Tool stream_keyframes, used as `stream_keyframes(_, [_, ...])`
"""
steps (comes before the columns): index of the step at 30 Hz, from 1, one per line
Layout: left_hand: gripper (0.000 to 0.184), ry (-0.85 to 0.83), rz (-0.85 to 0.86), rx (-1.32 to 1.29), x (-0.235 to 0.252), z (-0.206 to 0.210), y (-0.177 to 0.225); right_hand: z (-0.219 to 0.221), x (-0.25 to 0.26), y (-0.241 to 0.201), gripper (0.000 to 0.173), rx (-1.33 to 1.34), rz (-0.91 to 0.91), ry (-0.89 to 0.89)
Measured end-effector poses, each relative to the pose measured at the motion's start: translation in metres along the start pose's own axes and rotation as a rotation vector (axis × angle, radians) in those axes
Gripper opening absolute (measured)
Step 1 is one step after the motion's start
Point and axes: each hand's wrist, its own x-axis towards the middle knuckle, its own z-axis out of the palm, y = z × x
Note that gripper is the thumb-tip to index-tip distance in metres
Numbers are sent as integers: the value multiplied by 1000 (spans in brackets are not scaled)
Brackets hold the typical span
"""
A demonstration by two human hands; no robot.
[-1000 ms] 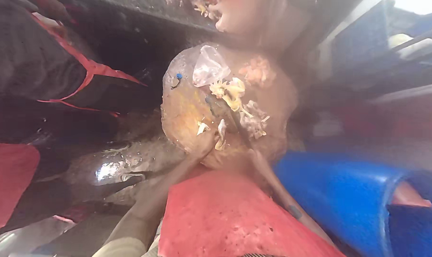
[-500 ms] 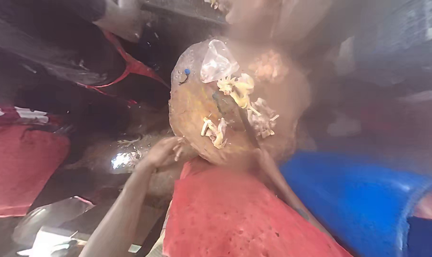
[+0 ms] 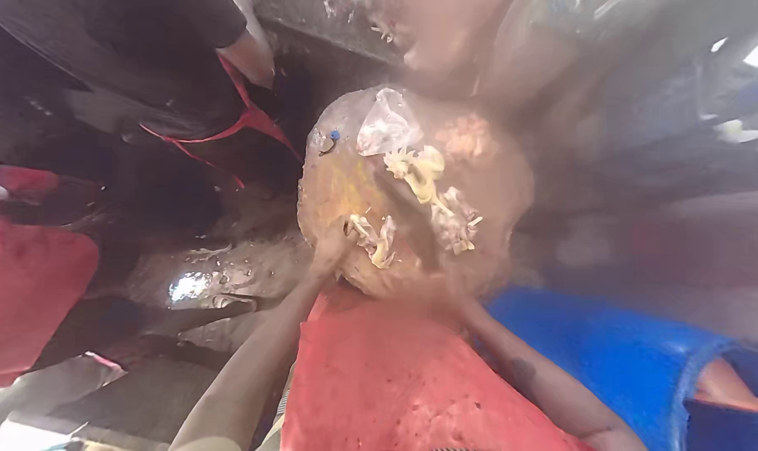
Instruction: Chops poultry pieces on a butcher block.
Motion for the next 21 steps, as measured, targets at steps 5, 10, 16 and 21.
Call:
stream_keyframes(5, [37, 8, -59, -86, -10, -11, -26, 9, 18, 34, 59, -262, 488, -417])
stream_keyframes(10, [38, -34, -96, -167, -28, -2, -40, 18, -1, 2, 71, -132, 140, -239])
stream_keyframes(16, [35, -158, -149, -205, -49, -16, -50, 11, 19, 24, 60, -262, 442, -485])
stream_keyframes(21, [38, -200, -163, -239, -61, -4, -63, 34, -2, 21, 76, -64, 250, -415])
